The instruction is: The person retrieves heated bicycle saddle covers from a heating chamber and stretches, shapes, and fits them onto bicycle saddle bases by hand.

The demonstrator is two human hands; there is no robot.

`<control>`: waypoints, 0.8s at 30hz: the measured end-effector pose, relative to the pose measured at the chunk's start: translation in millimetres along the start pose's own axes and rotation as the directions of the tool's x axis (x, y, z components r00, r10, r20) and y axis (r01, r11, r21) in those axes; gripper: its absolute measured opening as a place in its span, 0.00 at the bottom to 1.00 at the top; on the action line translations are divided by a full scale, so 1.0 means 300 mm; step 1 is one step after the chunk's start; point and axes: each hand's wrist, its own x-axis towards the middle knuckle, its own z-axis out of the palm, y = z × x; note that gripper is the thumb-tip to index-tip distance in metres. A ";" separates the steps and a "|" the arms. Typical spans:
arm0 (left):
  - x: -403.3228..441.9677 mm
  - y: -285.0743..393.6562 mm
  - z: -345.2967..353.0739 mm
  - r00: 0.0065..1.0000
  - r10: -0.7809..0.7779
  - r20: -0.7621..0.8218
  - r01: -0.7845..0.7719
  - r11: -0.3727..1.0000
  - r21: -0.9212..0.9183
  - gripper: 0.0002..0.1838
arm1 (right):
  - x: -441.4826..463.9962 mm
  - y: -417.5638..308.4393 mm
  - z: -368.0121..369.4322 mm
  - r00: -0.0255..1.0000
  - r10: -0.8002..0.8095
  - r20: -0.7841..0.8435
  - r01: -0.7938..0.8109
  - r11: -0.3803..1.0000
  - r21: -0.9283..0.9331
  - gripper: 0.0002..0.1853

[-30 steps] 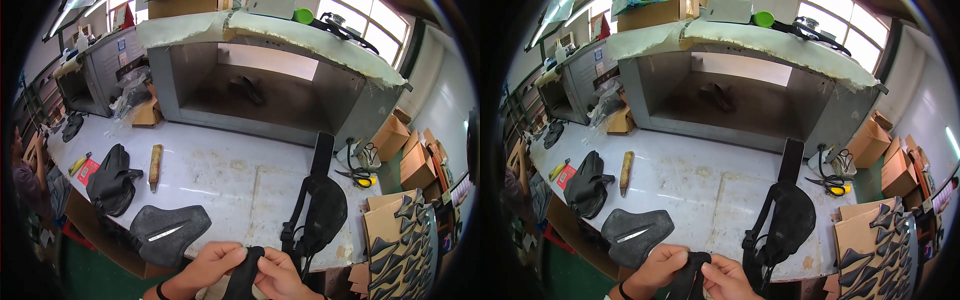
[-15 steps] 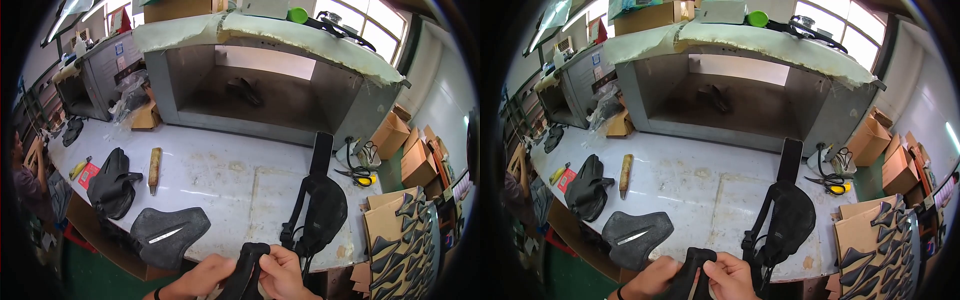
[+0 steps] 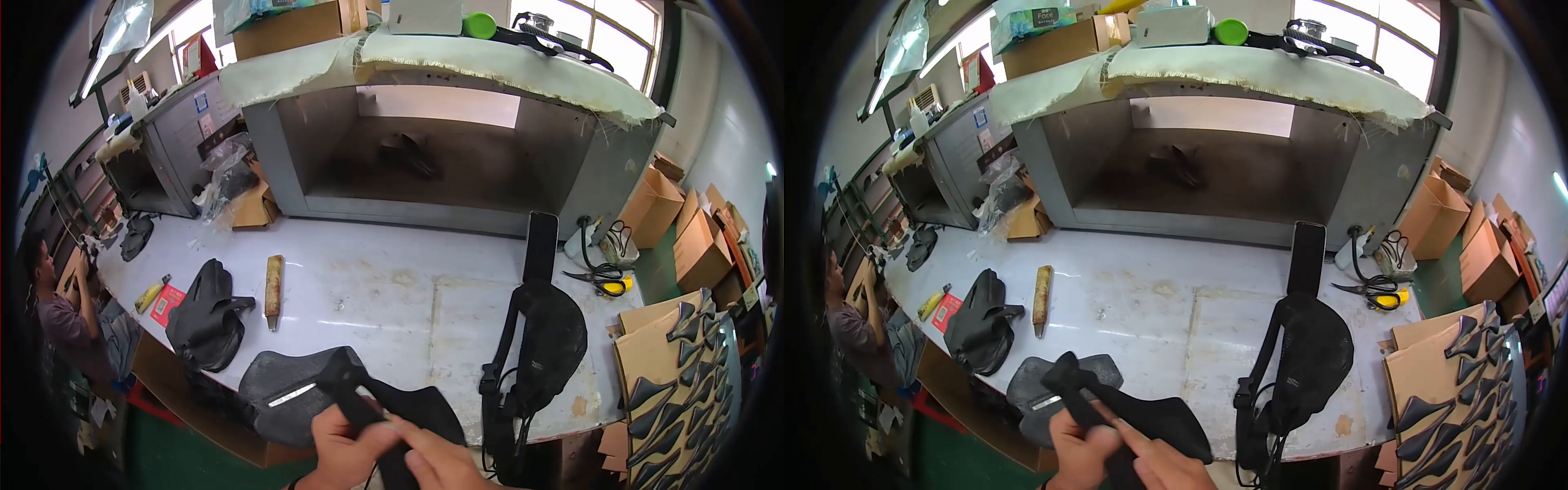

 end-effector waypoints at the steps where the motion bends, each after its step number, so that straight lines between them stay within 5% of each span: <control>1: 0.002 0.049 0.040 1.000 -0.004 0.001 0.004 1.000 0.007 0.11 | 0.014 -0.003 -0.008 1.000 0.022 -0.005 -0.022 0.993 0.118 0.20; 3: 0.005 0.053 -0.004 0.997 0.000 0.083 -0.020 0.971 0.239 0.15 | 0.007 0.003 -0.028 0.990 0.114 0.087 -0.137 0.934 0.329 0.21; 4: 0.017 0.035 -0.013 0.995 0.089 0.034 -0.095 0.952 0.292 0.09 | 0.001 0.006 -0.033 0.990 0.117 0.084 -0.138 0.931 0.337 0.21; 5: 0.034 0.009 -0.026 0.983 0.181 -0.011 -0.166 0.923 0.347 0.15 | -0.006 0.008 -0.036 0.982 0.143 0.126 -0.180 0.915 0.363 0.21; 7: 0.039 -0.036 -0.080 0.987 0.159 -0.022 -0.142 0.926 0.350 0.17 | -0.005 -0.004 -0.045 0.971 0.166 0.172 -0.221 0.895 0.388 0.21; 9: 0.032 -0.069 -0.089 0.964 0.207 -0.164 -0.159 0.951 0.266 0.18 | 0.011 -0.037 -0.066 0.876 0.350 0.332 -0.461 0.809 0.364 0.21; 10: 0.015 -0.081 -0.082 0.975 0.125 -0.183 -0.104 0.987 0.119 0.15 | 0.013 -0.035 -0.065 0.878 0.352 0.325 -0.460 0.809 0.366 0.21; 11: 0.003 -0.067 -0.053 0.977 0.117 -0.176 -0.098 0.988 0.117 0.15 | 0.014 -0.031 -0.060 0.952 0.209 0.223 -0.283 0.875 0.392 0.20; 12: -0.015 -0.042 -0.013 0.992 -0.050 -0.115 0.039 0.995 -0.096 0.09 | 0.012 -0.024 -0.058 0.992 0.056 0.117 -0.098 0.913 0.396 0.20; 13: -0.024 -0.032 0.010 0.979 -0.202 -0.022 0.186 0.937 -0.295 0.16 | 0.016 -0.017 -0.065 0.992 0.065 0.108 -0.103 0.913 0.394 0.20; 16: -0.084 -0.038 0.061 0.894 -0.392 0.218 0.445 0.837 -0.318 0.19 | 0.025 -0.011 -0.103 0.999 -0.032 0.020 0.030 0.997 0.073 0.16; 19: -0.182 -0.111 0.026 0.679 -0.562 0.472 0.732 0.566 -0.380 0.22 | 0.046 -0.055 -0.148 0.998 0.015 0.060 -0.018 0.999 0.045 0.16; 20: -0.181 -0.090 0.036 0.597 -0.533 0.600 0.792 0.510 -0.336 0.20 | 0.053 -0.068 -0.141 0.997 0.076 0.003 -0.074 0.967 0.245 0.16; 23: -0.197 -0.113 0.024 0.604 -0.569 0.558 0.779 0.569 -0.263 0.14 | 0.065 -0.040 -0.148 0.996 0.009 0.090 -0.014 0.999 0.046 0.15; 24: -0.200 -0.119 0.023 0.722 -0.489 0.489 0.633 0.753 -0.182 0.10 | 0.074 -0.053 -0.155 0.996 0.010 0.088 -0.015 0.999 0.047 0.15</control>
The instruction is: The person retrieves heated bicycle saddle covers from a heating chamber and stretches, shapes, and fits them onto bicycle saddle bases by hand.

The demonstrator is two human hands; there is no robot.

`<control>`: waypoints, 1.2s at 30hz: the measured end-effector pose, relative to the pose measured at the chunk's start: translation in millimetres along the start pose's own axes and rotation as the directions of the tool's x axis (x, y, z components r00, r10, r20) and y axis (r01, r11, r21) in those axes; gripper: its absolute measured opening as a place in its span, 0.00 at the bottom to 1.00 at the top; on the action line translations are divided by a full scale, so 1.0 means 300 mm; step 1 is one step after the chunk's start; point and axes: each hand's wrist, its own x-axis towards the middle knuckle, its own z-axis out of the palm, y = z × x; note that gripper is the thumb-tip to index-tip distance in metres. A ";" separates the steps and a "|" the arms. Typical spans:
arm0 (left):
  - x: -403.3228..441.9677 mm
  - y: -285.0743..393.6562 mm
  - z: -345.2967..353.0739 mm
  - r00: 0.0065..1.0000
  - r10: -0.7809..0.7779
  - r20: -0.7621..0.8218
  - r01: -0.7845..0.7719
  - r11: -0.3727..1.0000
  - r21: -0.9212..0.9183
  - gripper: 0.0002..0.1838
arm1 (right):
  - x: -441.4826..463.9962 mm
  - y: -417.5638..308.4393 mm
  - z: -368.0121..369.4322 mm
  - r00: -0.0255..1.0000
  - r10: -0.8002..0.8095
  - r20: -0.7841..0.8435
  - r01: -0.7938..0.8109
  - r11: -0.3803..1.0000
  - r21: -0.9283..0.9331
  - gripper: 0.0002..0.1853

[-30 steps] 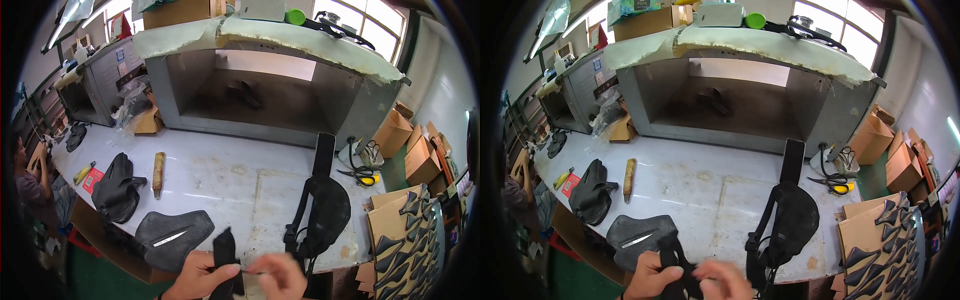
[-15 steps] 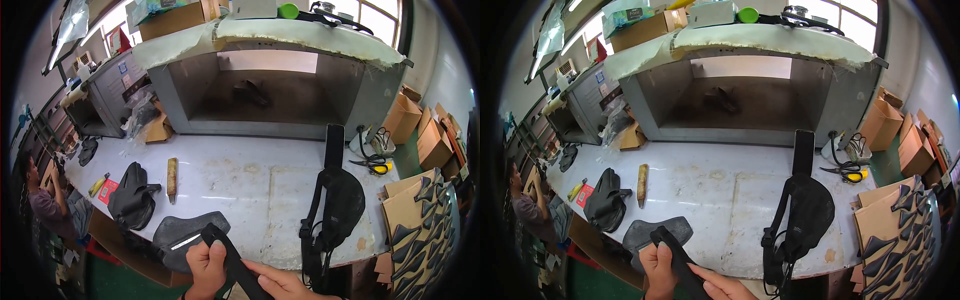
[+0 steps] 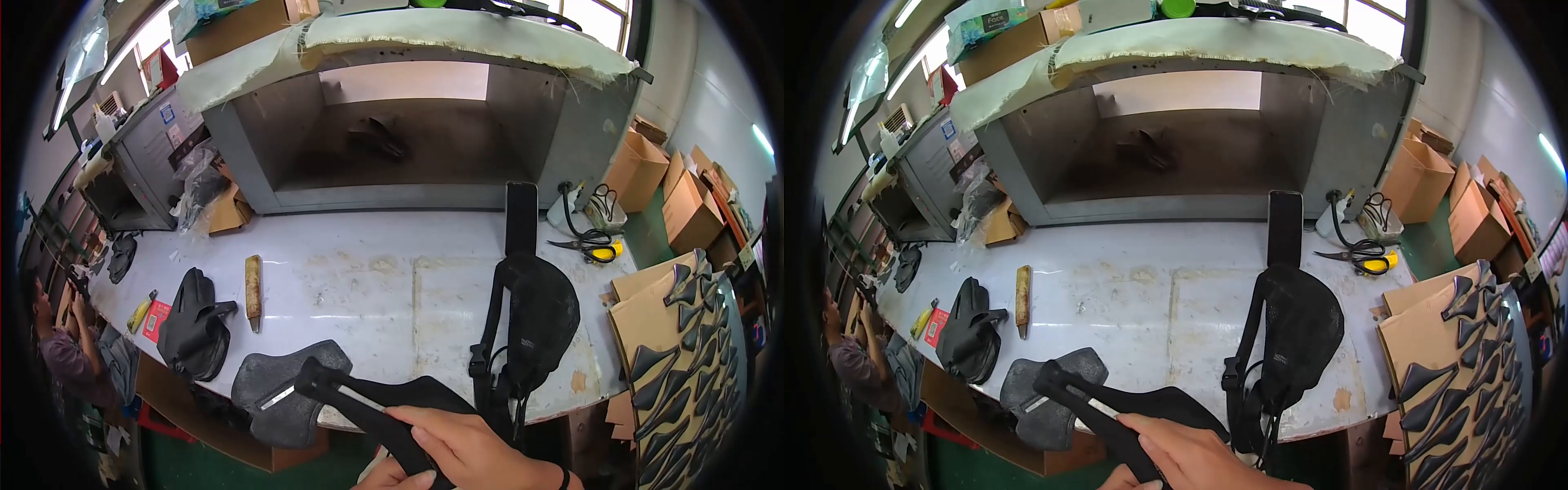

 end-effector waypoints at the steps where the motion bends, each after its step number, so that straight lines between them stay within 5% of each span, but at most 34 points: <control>1: 0.000 0.006 -0.012 1.000 -0.006 0.002 0.006 1.000 0.001 0.10 | 0.014 -0.022 -0.011 0.994 0.103 0.020 -0.105 0.985 0.135 0.15; 3: 0.006 0.047 -0.033 0.949 0.279 0.146 -0.312 0.766 0.563 0.10 | 0.021 -0.020 -0.010 0.978 0.204 0.050 -0.210 0.941 0.264 0.15; 5: 0.014 0.081 -0.027 0.935 0.328 0.137 -0.330 0.655 0.680 0.10 | 0.025 0.042 0.008 0.999 0.032 0.003 -0.030 0.975 -0.222 0.12; 6: 0.015 0.092 -0.021 0.915 0.382 0.132 -0.333 0.527 0.782 0.10 | 0.036 0.048 0.016 0.955 -0.282 -0.089 0.201 0.839 -0.506 0.15; 7: 0.019 0.088 0.002 0.915 0.382 0.132 -0.333 0.527 0.782 0.10 | 0.030 0.075 0.020 0.955 -0.283 -0.089 0.201 0.839 -0.506 0.15; 9: 0.031 0.071 0.057 0.695 0.647 -0.314 -0.377 0.700 0.606 0.09 | -0.015 0.142 0.037 0.782 -0.457 -0.423 0.154 0.800 -0.580 0.17; 11: 0.039 0.078 0.039 0.696 0.640 -0.326 -0.367 0.707 0.604 0.09 | -0.053 0.152 0.054 0.783 -0.403 -0.473 0.136 0.854 -0.502 0.20; 12: 0.035 0.079 0.044 0.703 0.629 -0.333 -0.357 0.716 0.600 0.09 | -0.054 0.156 0.084 0.875 -0.049 -0.482 0.161 0.968 0.194 0.22; 13: 0.034 0.081 0.046 0.712 0.616 -0.338 -0.347 0.726 0.594 0.09 | -0.038 0.140 0.107 0.942 0.226 -0.248 0.062 0.609 0.791 0.25; 14: 0.032 0.081 0.051 0.725 0.599 -0.340 -0.335 0.738 0.586 0.09 | -0.028 0.087 0.113 0.893 0.399 -0.207 -0.043 0.534 0.844 0.12; 17: 0.042 0.084 0.063 0.775 0.540 -0.328 -0.303 0.773 0.558 0.09 | -0.037 0.090 0.068 0.864 0.465 -0.193 -0.160 0.617 0.770 0.19; 19: 0.052 0.085 0.073 0.803 0.503 -0.321 -0.283 0.794 0.537 0.09 | -0.052 0.137 0.063 0.897 0.373 -0.237 -0.064 0.640 0.766 0.19; 23: 0.061 0.092 0.075 0.849 0.423 -0.316 -0.226 0.832 0.506 0.09 | -0.092 0.237 0.078 0.949 0.315 0.012 -0.253 0.739 0.625 0.17; 25: 0.061 0.094 0.073 0.865 0.385 -0.322 -0.197 0.851 0.488 0.09 | -0.076 0.231 0.064 0.869 0.449 0.210 -0.493 0.750 0.440 0.14; 26: 0.059 0.099 0.076 0.871 0.369 -0.324 -0.184 0.858 0.480 0.09 | -0.070 0.229 0.053 0.868 0.450 0.211 -0.496 0.749 0.439 0.14; 29: 0.048 0.114 0.083 0.893 0.311 -0.327 -0.137 0.877 0.460 0.09 | -0.063 0.216 0.017 0.907 0.379 0.184 -0.392 0.919 0.034 0.14; 33: 0.039 0.132 0.090 0.916 0.236 -0.326 -0.082 0.903 0.423 0.09 | -0.072 0.234 -0.008 0.950 0.170 0.263 -0.219 0.961 0.170 0.18; 36: 0.032 0.147 0.091 0.926 0.189 -0.328 -0.045 0.916 0.399 0.09 | -0.079 0.251 -0.014 0.874 0.120 0.471 -0.342 0.840 0.421 0.18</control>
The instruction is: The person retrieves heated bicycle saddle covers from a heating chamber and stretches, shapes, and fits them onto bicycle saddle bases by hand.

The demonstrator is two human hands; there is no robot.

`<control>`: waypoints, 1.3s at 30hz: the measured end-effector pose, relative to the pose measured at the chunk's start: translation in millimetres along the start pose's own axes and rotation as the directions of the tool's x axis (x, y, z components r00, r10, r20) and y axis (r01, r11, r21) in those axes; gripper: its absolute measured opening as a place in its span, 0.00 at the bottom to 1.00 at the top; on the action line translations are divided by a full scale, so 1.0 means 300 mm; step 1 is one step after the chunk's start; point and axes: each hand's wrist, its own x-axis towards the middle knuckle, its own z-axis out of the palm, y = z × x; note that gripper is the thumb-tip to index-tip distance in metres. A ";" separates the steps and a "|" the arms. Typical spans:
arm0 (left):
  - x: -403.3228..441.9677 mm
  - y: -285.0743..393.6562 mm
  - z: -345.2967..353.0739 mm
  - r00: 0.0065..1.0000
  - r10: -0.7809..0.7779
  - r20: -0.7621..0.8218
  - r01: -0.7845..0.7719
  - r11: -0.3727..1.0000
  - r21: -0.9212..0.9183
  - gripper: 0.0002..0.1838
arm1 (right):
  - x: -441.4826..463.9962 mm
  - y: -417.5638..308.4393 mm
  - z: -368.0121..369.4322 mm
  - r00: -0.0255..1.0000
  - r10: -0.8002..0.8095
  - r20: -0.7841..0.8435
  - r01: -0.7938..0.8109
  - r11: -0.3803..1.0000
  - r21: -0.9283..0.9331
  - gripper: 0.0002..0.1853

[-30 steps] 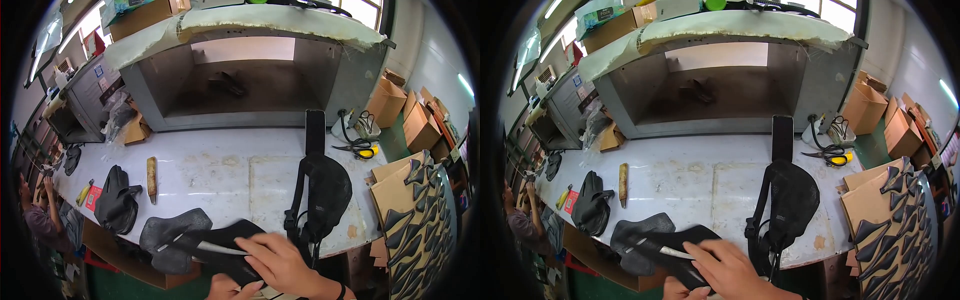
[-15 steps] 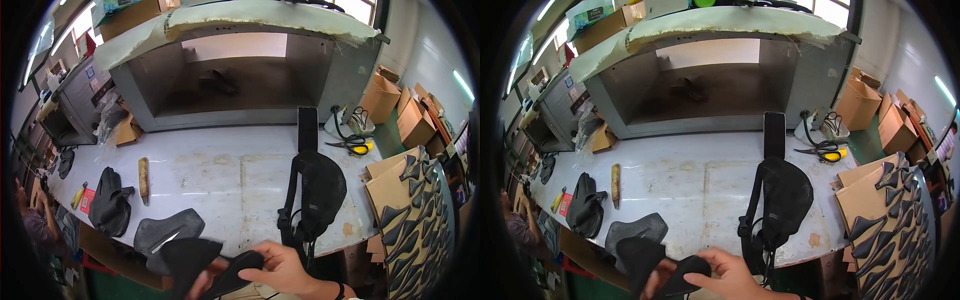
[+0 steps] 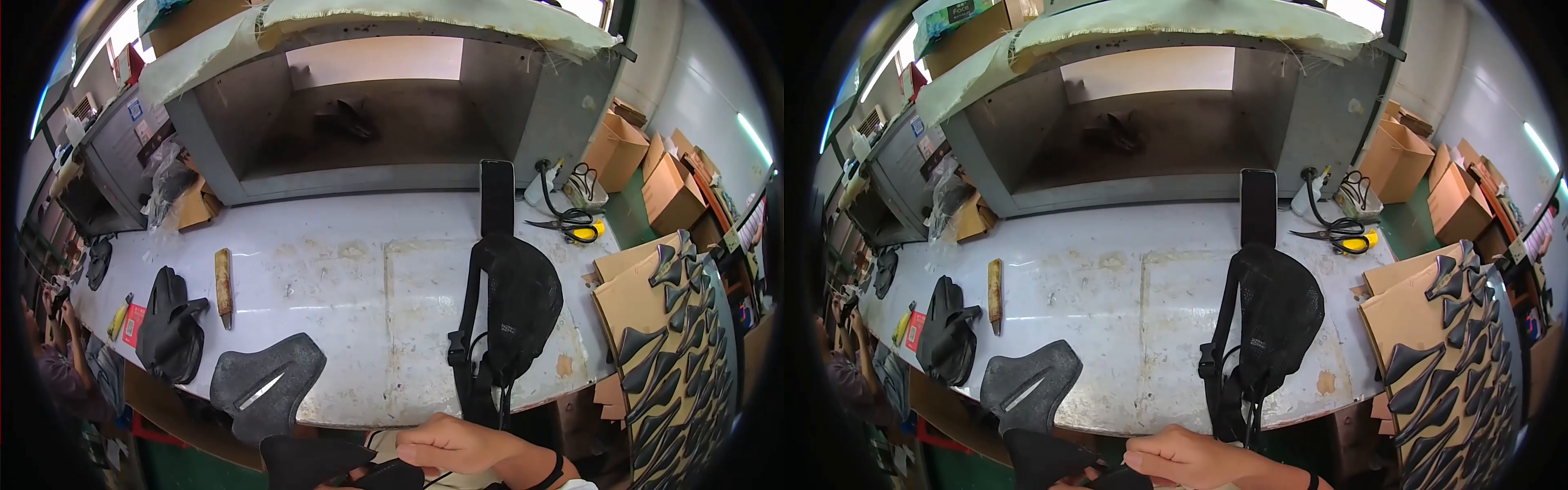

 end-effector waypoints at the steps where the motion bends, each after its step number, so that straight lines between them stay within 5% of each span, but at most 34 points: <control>1: -0.002 0.004 -0.003 1.000 -0.018 0.007 0.018 1.000 -0.003 0.09 | 0.001 0.026 0.002 1.000 0.003 0.000 -0.003 1.000 0.003 0.18; 3: -0.004 0.012 -0.006 0.998 -0.050 0.022 0.050 0.999 -0.008 0.09 | 0.005 0.090 0.013 1.000 -0.014 0.011 0.012 0.990 0.143 0.19; 7: -0.004 0.033 -0.021 0.992 -0.110 0.056 0.111 0.994 -0.014 0.09 | 0.013 0.096 0.043 0.996 -0.011 -0.083 0.017 0.997 0.077 0.19; 9: -0.006 0.045 -0.032 0.990 -0.131 0.060 0.133 0.991 -0.019 0.09 | 0.022 0.074 0.050 0.937 0.262 -0.232 -0.165 0.915 0.369 0.18; 11: -0.003 0.062 -0.046 0.986 -0.151 0.069 0.152 0.988 -0.018 0.09 | 0.036 0.047 0.069 0.931 0.166 -0.326 -0.050 0.941 0.336 0.17; 13: -0.020 0.084 -0.050 0.981 -0.176 0.078 0.178 0.984 -0.023 0.08 | 0.028 0.012 0.086 0.840 -0.256 -0.478 0.102 0.940 -0.324 0.16; 14: -0.007 0.080 -0.062 0.981 -0.178 0.076 0.180 0.983 -0.026 0.08 | 0.020 0.013 0.080 0.842 -0.252 -0.477 0.099 0.941 -0.323 0.16; 16: 0.031 0.057 -0.091 0.961 0.056 0.271 -0.120 0.967 0.226 0.08 | -0.002 0.018 0.065 0.882 -0.248 -0.402 -0.008 0.843 -0.537 0.09; 20: 0.079 0.026 -0.106 0.965 0.056 0.257 -0.112 0.971 0.209 0.08 | 0.025 -0.035 0.073 0.847 -0.408 -0.342 0.182 0.825 -0.535 0.14; 23: 0.098 0.009 -0.113 0.970 0.062 0.236 -0.109 0.976 0.191 0.08 | 0.031 0.019 0.117 0.852 -0.364 -0.376 0.190 0.885 -0.426 0.14; 26: 0.111 -0.004 -0.126 0.976 0.072 0.204 -0.109 0.978 0.177 0.09 | 0.045 0.039 0.139 0.743 -0.327 -0.584 0.141 0.929 -0.342 0.15; 27: 0.114 -0.007 -0.132 0.978 0.075 0.194 -0.109 0.979 0.174 0.09 | 0.045 0.045 0.119 0.824 -0.042 -0.565 0.135 0.983 0.124 0.15; 28: 0.119 -0.010 -0.138 0.980 0.079 0.184 -0.110 0.979 0.170 0.09 | 0.047 0.048 0.108 0.889 0.205 -0.409 0.068 0.825 0.561 0.15; 29: 0.125 -0.013 -0.143 0.981 0.082 0.174 -0.112 0.980 0.166 0.09 | 0.047 0.052 0.111 0.891 0.203 -0.407 0.068 0.825 0.560 0.15; 30: 0.131 -0.018 -0.149 0.983 0.085 0.163 -0.111 0.981 0.161 0.09 | 0.044 0.060 0.120 0.847 0.012 -0.532 0.128 0.966 0.224 0.16; 32: 0.130 -0.036 -0.156 0.987 0.080 0.138 -0.100 0.985 0.143 0.09 | 0.026 0.007 0.131 0.805 -0.267 -0.530 0.048 0.919 -0.391 0.17; 36: 0.149 -0.064 -0.162 0.991 0.087 0.105 -0.099 0.989 0.111 0.09 | 0.036 0.007 0.123 0.820 -0.224 -0.526 0.010 0.925 -0.379 0.18; 38: 0.157 -0.077 -0.167 0.992 0.089 0.089 -0.097 0.991 0.097 0.10 | 0.052 0.055 0.126 0.857 0.094 -0.507 0.013 0.979 0.202 0.17; 39: 0.160 -0.083 -0.172 0.993 0.089 0.081 -0.097 0.991 0.091 0.10 | 0.054 0.068 0.145 0.857 0.094 -0.506 0.012 0.979 0.203 0.17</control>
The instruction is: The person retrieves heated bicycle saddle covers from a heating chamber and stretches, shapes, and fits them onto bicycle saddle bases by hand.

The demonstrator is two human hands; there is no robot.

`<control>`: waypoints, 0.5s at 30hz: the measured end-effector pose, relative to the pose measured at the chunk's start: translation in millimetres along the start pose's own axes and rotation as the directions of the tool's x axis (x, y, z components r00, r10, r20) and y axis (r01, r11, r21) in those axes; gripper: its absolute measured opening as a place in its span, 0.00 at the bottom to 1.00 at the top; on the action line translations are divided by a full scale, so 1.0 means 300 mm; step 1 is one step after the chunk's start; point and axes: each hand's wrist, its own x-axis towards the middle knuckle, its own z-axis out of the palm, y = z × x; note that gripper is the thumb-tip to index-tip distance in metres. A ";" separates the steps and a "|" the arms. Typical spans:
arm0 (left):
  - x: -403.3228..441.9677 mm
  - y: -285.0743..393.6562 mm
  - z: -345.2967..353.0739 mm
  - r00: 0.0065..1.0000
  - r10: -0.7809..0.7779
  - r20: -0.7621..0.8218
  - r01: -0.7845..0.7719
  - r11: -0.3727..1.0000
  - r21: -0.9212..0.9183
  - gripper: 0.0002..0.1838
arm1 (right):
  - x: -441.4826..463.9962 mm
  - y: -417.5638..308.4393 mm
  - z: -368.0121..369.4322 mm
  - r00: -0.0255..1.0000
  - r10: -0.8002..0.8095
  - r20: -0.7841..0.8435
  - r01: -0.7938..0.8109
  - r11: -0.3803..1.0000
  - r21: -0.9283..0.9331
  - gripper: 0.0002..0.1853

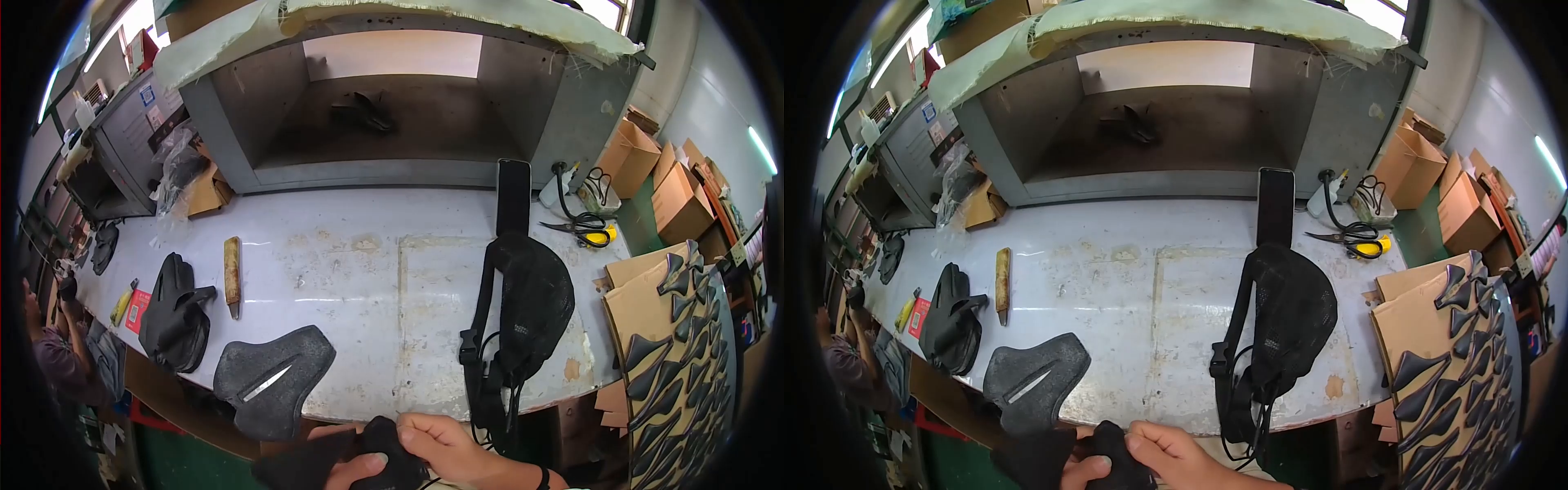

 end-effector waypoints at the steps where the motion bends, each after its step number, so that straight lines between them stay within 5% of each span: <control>1: 0.002 -0.007 -0.005 1.000 -0.001 -0.009 0.001 1.000 -0.006 0.10 | -0.010 0.018 0.019 0.984 -0.143 -0.105 0.128 0.982 -0.142 0.17; 3: 0.002 -0.017 -0.008 1.000 0.001 -0.030 -0.001 1.000 -0.022 0.10 | -0.014 0.044 0.019 0.900 -0.397 -0.179 0.302 0.865 -0.401 0.17; 4: 0.003 -0.022 -0.008 0.999 0.000 -0.038 -0.002 1.000 -0.029 0.10 | -0.011 0.034 0.016 0.900 -0.397 -0.180 0.301 0.865 -0.402 0.17; 6: 0.009 -0.032 -0.004 0.999 0.003 -0.045 -0.005 0.999 -0.045 0.10 | -0.002 0.006 -0.001 0.995 0.015 -0.100 -0.012 0.999 0.030 0.18; 8: 0.018 -0.043 -0.002 0.998 0.004 -0.058 -0.008 0.998 -0.062 0.10 | -0.034 -0.004 -0.026 0.995 0.019 -0.094 -0.021 1.000 -0.018 0.18; 10: 0.009 -0.060 0.000 0.997 -0.007 -0.082 0.000 0.996 -0.084 0.10 | -0.044 -0.045 -0.018 0.946 -0.322 0.046 0.312 0.859 -0.406 0.19; 15: 0.015 -0.075 0.004 0.993 -0.003 -0.118 -0.011 0.993 -0.115 0.11 | -0.027 0.003 0.019 0.932 -0.319 -0.172 0.279 0.935 -0.221 0.19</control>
